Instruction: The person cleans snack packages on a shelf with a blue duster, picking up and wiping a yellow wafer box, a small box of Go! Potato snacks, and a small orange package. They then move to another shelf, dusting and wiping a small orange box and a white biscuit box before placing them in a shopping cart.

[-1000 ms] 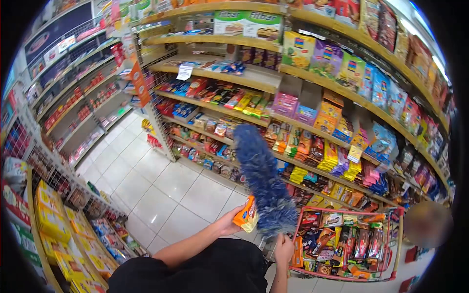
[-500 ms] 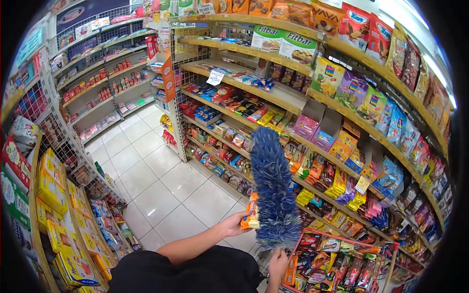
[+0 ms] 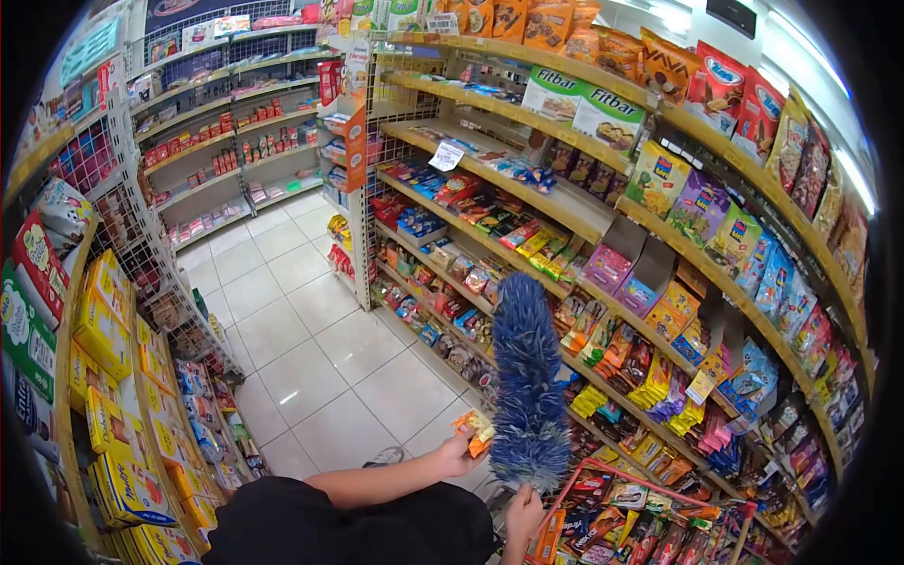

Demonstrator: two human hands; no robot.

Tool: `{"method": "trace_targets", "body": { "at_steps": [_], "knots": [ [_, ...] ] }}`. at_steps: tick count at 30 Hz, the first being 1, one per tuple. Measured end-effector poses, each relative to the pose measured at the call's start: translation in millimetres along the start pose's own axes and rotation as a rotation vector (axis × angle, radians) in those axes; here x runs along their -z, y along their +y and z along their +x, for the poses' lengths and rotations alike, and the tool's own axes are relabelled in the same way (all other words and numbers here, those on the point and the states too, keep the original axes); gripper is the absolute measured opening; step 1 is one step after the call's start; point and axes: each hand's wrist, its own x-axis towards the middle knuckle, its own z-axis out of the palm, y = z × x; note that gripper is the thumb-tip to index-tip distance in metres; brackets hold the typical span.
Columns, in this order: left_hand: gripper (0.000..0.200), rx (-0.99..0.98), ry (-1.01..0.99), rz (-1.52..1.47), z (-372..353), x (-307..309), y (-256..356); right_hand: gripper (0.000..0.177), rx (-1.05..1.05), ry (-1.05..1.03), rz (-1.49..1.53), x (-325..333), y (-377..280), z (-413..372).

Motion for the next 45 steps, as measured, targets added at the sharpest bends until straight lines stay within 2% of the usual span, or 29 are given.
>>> {"method": "trace_targets", "body": {
  "at_steps": [4,5,8,9,12,14,17,19,20,22,26,27,30,31,33,37,40,41,44,45],
  "knots": [
    [0.021,-0.077,-0.132,0.345,-3,2,0,0.036,0.106,-0.07,0.009,-12,37,1],
    [0.024,-0.154,-0.13,0.373,-13,-2,-6,0.036,0.114,-0.078,0.013,-12,37,2],
    [0.027,0.058,-0.132,0.48,-29,5,6,0.036,0.029,-0.097,0.008,-2,18,-1],
    [0.029,0.102,-0.197,0.516,-28,11,10,0.036,0.023,-0.093,0.033,-1,17,0],
    [0.031,0.119,-0.312,0.659,-31,15,16,0.036,0.066,-0.04,0.063,-6,39,1],
    [0.032,0.144,-0.267,0.654,-38,11,22,0.037,0.028,-0.031,0.016,-7,52,2],
    [0.03,0.207,-0.275,0.585,-45,12,44,0.037,-0.058,-0.03,0.014,5,19,-2],
    [0.026,0.272,-0.348,0.538,-35,25,56,0.04,0.005,-0.07,0.143,-15,52,-7],
    [0.027,0.294,-0.349,0.612,-36,26,53,0.042,0.04,-0.086,0.207,-16,49,-8],
    [0.029,0.345,-0.352,0.763,-36,24,42,0.043,0.03,-0.163,0.101,-10,44,-9],
    [0.03,0.362,-0.337,0.464,-31,31,37,0.043,-0.038,-0.155,-0.069,-2,19,-14],
    [0.033,0.231,-0.229,0.477,-26,29,35,0.043,-0.039,-0.142,-0.041,-5,18,-15],
    [0.038,0.495,-0.612,0.051,-13,46,46,0.042,-0.032,-0.136,0.032,-6,15,-18],
    [0.038,0.473,-0.456,-0.016,-10,50,47,0.042,-0.019,-0.154,0.053,-3,12,-17],
    [0.038,0.531,-0.456,-0.034,-5,53,49,0.041,0.022,-0.187,0.112,4,4,-18],
    [0.051,0.493,-0.363,0.127,-25,38,47,0.044,0.08,-0.271,-0.044,10,-4,-17],
    [0.059,0.248,-0.148,0.265,-60,6,48,0.043,0.063,-0.281,-0.059,12,-8,-19],
    [0.052,0.299,-0.32,0.277,-31,37,61,0.043,0.072,-0.283,-0.066,15,-9,-20],
    [0.046,0.152,-0.21,0.401,-32,28,52,0.042,0.079,-0.344,-0.059,12,-2,-18],
    [0.046,0.161,-0.24,0.471,-32,30,52,0.042,0.046,-0.345,-0.014,8,-3,-19]
  ]
}}
